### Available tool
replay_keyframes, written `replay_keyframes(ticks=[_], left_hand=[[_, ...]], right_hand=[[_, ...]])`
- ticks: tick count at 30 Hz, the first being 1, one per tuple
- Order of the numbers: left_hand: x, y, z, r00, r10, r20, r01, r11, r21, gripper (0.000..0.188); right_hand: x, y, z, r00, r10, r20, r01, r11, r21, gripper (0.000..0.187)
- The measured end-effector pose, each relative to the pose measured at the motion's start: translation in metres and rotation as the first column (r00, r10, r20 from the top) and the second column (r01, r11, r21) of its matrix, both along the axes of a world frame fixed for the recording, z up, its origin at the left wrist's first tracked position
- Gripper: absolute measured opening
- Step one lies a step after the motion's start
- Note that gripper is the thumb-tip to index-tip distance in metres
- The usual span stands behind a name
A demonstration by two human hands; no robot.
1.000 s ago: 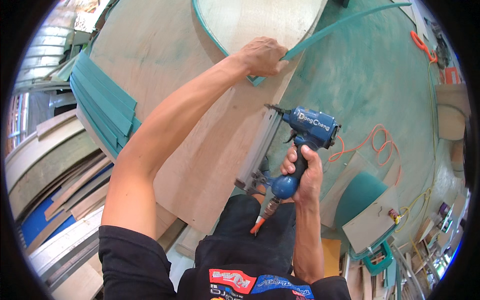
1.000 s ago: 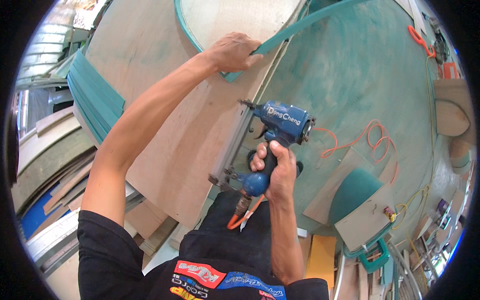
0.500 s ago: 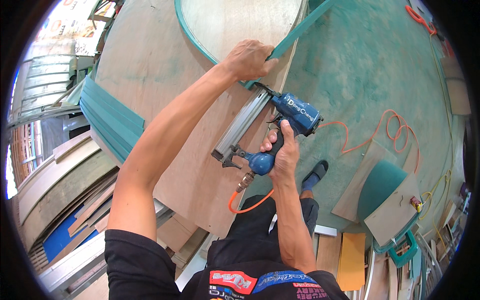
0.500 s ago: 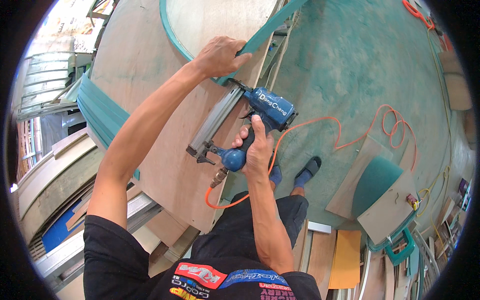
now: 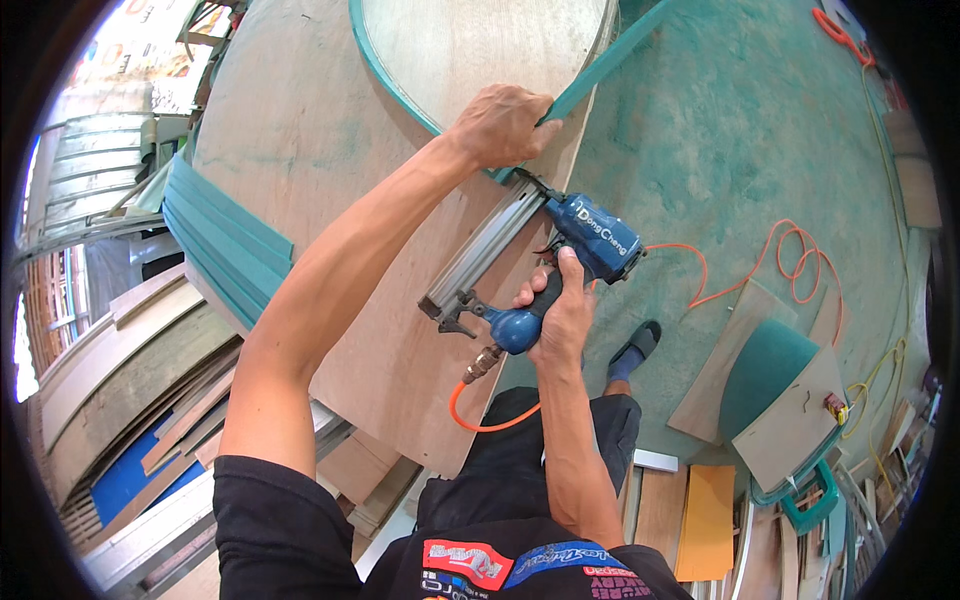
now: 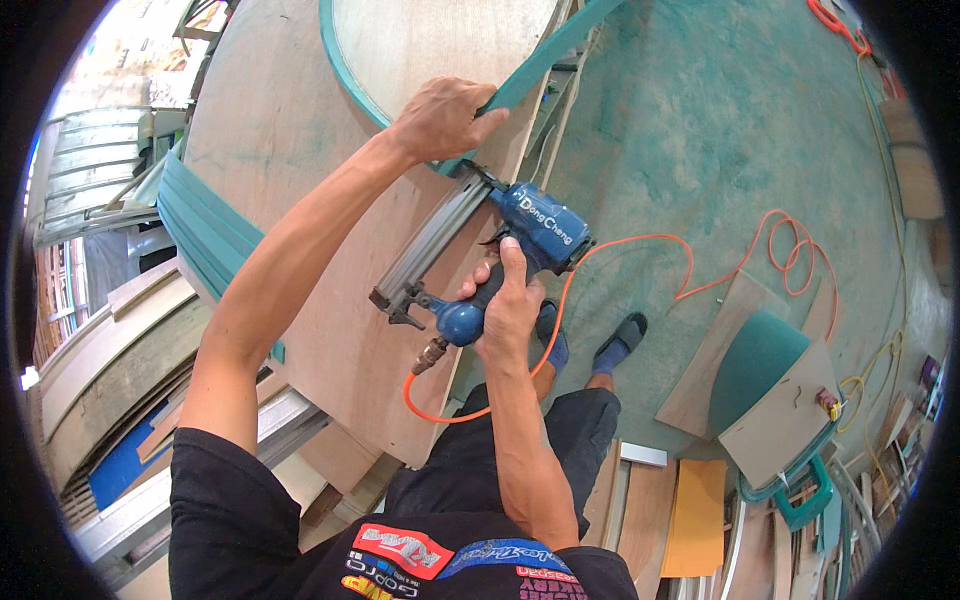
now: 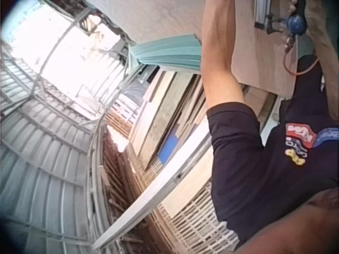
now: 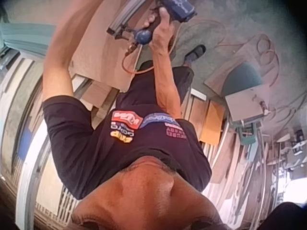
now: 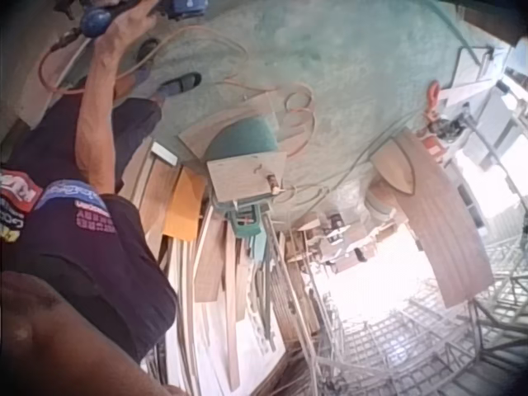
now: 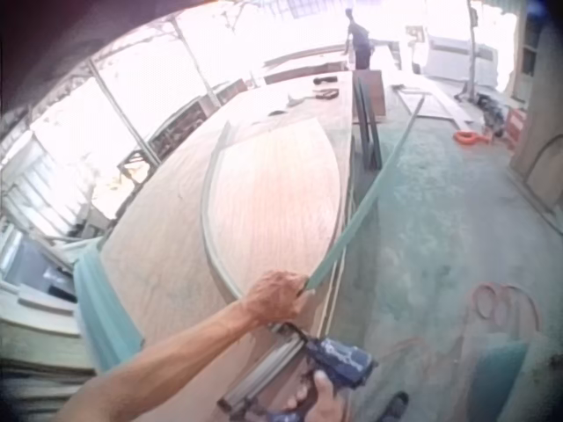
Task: The person uses a pneumatic nail gun to secure thin green trim pieces to the edges of a curved plywood panel, wipes the surface with a cloth, and aligns another trim piece.
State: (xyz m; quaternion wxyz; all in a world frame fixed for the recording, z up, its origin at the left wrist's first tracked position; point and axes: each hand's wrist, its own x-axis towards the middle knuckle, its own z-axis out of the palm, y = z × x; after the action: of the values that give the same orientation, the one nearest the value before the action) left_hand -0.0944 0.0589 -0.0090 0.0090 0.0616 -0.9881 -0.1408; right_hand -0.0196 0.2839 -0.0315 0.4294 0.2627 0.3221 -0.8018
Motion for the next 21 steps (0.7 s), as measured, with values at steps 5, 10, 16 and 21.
replay_keyframes(ticks=[5, 10, 16, 21], left_hand=[[0.0008, 0.0017, -0.0035, 0.998, 0.037, -0.043, -0.036, 0.999, 0.029, 0.033], [-0.0005, 0.0033, -0.0045, 0.999, 0.039, -0.032, -0.039, 0.999, -0.001, 0.034], [0.0013, 0.0051, -0.0053, 0.996, 0.028, -0.079, -0.03, 0.999, -0.029, 0.032], [0.0015, 0.005, -0.0026, 0.996, 0.054, -0.074, -0.055, 0.998, -0.018, 0.032]], right_hand=[[0.0032, -0.0039, 0.0052, 0.999, -0.039, 0.019, 0.039, 0.999, -0.001, 0.026], [0.0053, -0.0054, 0.0075, 1.0, -0.012, -0.027, 0.013, 0.999, 0.044, 0.03], [0.0004, -0.0029, 0.0077, 1.0, -0.01, -0.003, 0.01, 1.0, 0.01, 0.027], [-0.0036, -0.0016, 0.0064, 1.0, -0.031, -0.001, 0.031, 1.0, 0.003, 0.022]])
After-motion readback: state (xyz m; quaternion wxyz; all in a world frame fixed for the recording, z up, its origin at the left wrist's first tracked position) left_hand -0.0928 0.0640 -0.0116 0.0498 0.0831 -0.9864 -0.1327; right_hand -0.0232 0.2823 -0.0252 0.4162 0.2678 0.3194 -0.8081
